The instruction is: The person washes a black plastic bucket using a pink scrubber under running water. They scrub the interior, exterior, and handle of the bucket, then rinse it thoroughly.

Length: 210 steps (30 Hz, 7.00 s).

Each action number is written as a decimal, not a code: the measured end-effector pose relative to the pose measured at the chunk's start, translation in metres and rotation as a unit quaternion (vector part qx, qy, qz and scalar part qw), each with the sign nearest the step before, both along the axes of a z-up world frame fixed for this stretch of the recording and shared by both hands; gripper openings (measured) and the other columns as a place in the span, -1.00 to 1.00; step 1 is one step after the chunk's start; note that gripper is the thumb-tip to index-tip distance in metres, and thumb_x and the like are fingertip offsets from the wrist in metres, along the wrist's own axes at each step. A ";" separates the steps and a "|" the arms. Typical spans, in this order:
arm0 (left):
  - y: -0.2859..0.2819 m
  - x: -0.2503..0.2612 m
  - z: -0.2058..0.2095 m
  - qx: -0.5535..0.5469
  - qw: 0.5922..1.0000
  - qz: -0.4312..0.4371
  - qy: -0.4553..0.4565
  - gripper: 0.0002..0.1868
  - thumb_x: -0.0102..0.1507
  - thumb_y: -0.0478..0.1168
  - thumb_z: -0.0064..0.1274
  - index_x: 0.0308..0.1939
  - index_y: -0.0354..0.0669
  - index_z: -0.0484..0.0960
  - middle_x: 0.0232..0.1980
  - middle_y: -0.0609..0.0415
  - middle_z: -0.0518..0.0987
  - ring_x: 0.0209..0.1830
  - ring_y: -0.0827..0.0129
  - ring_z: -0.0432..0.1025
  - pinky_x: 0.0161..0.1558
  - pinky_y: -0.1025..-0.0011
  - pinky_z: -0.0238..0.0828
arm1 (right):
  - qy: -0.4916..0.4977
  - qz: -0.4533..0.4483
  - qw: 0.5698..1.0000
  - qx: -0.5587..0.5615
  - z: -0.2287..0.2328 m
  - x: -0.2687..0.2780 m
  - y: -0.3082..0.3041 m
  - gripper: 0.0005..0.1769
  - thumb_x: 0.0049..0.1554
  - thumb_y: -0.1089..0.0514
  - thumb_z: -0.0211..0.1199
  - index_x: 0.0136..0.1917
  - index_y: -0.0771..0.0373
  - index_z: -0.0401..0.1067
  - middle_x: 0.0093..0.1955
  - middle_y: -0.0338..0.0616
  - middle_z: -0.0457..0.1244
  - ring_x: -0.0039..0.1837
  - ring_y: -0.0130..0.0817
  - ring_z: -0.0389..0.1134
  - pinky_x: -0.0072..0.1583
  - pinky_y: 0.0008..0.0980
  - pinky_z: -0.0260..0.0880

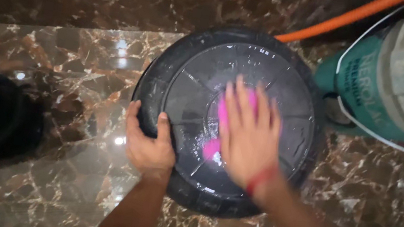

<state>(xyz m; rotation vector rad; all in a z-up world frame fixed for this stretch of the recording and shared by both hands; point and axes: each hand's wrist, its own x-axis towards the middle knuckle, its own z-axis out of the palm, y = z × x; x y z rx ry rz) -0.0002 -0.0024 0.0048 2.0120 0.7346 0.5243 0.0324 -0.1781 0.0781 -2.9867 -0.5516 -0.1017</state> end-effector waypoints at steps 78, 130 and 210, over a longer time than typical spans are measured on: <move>0.002 0.003 -0.001 -0.009 0.999 0.008 -0.033 -0.50 0.30 -0.23 -0.04 0.33 -0.31 0.47 0.41 -0.30 0.47 0.44 -0.15 0.35 0.45 0.12 0.20 | 0.008 0.130 0.990 0.062 -0.016 0.035 0.046 -0.35 0.28 0.02 0.06 0.57 0.29 0.17 0.65 -0.05 -0.01 0.65 0.12 -0.09 0.57 0.11 -0.14; -0.004 -0.031 0.014 0.079 0.994 -0.069 0.011 -0.39 0.40 -0.06 -0.13 0.48 -0.29 0.31 0.55 -0.35 0.24 0.53 -0.32 0.13 0.50 -0.06 -0.03 | -0.063 -0.160 0.984 0.037 -0.050 0.109 -0.051 -0.53 0.30 -0.13 0.05 0.34 0.15 0.42 0.49 -0.15 0.19 0.56 -0.04 0.06 0.31 0.27 0.17; 0.015 0.060 0.047 0.229 0.922 -0.226 0.217 0.05 0.18 0.25 0.07 0.51 -0.36 0.03 0.62 -0.15 0.02 0.62 -0.08 -0.14 0.51 -0.07 -0.35 | 0.015 0.102 0.994 -0.029 0.007 0.124 0.063 -0.63 0.13 0.08 0.16 0.12 0.26 0.59 0.15 -0.07 0.42 0.23 -0.17 0.35 0.40 -0.09 0.28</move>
